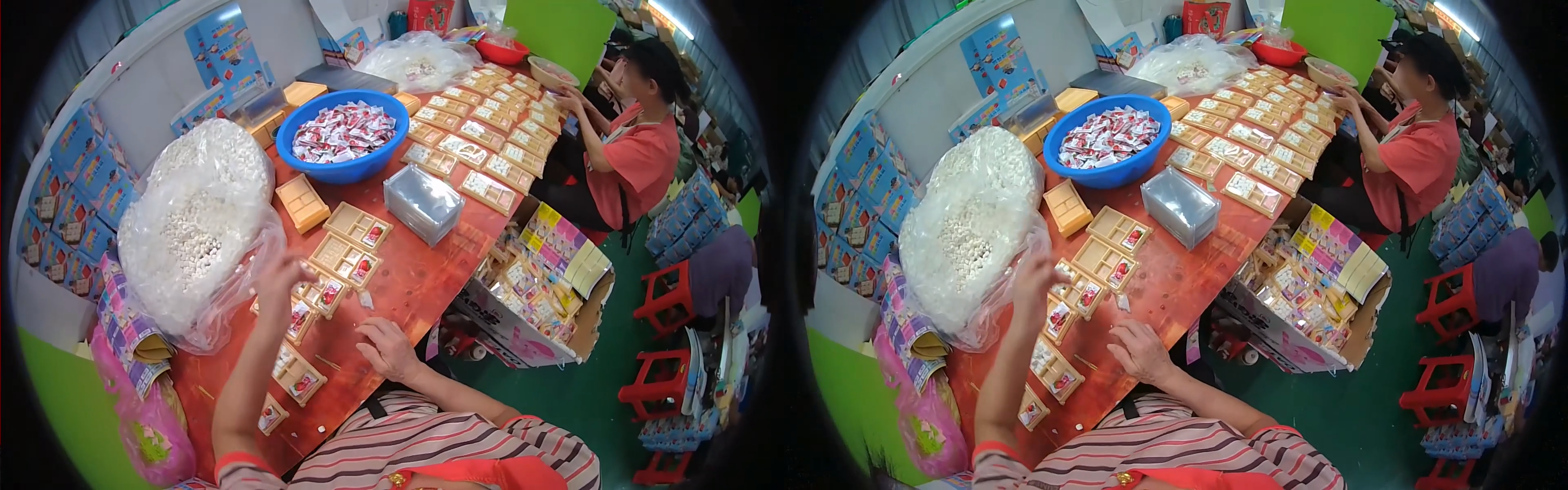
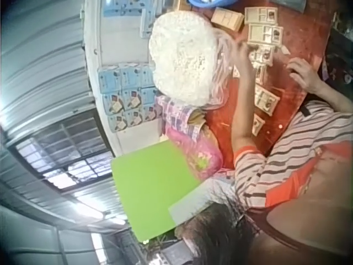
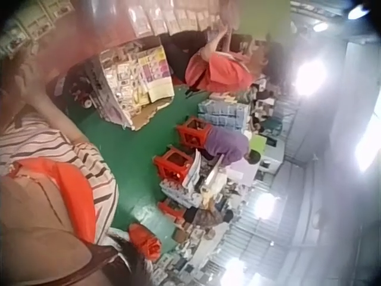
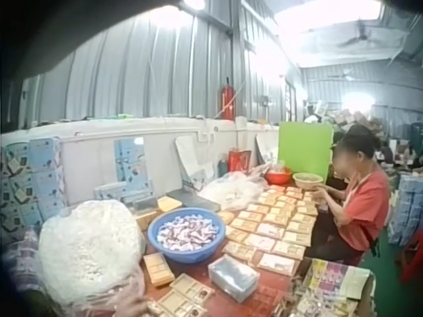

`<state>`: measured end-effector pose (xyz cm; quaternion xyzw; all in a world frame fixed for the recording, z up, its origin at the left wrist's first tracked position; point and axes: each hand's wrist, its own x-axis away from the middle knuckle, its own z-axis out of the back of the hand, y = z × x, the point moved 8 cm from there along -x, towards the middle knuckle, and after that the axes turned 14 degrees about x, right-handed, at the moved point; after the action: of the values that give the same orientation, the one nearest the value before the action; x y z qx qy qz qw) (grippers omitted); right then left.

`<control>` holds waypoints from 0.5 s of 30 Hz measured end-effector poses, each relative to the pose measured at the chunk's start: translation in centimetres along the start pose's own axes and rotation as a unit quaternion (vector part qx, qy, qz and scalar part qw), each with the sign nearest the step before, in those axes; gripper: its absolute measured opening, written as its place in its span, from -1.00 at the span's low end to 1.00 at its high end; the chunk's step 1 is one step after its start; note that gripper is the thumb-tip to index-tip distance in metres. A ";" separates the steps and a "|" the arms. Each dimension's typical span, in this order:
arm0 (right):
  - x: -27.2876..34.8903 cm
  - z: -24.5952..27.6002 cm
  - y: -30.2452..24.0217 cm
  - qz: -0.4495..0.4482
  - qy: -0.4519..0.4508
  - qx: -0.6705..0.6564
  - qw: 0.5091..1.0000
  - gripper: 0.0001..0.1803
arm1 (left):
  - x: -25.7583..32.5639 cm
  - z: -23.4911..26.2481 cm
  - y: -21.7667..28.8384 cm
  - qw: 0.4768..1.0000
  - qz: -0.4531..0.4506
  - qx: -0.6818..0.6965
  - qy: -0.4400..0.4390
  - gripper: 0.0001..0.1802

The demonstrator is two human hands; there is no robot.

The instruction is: Manually packaging small toy components into plastic trays and adding paper strips.

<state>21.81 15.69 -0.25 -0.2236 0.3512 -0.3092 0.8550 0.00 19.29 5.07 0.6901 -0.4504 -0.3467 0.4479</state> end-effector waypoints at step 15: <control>2.5 -1.4 -7.8 0.155 -0.191 -0.092 0.965 0.05 | 22.2 -7.7 -2.6 0.882 -0.137 -0.398 -0.210 -0.74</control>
<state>19.25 8.23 2.39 -0.2990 0.2388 -0.0906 0.9194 15.47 1.48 3.81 0.4194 -0.2591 -0.6917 0.5277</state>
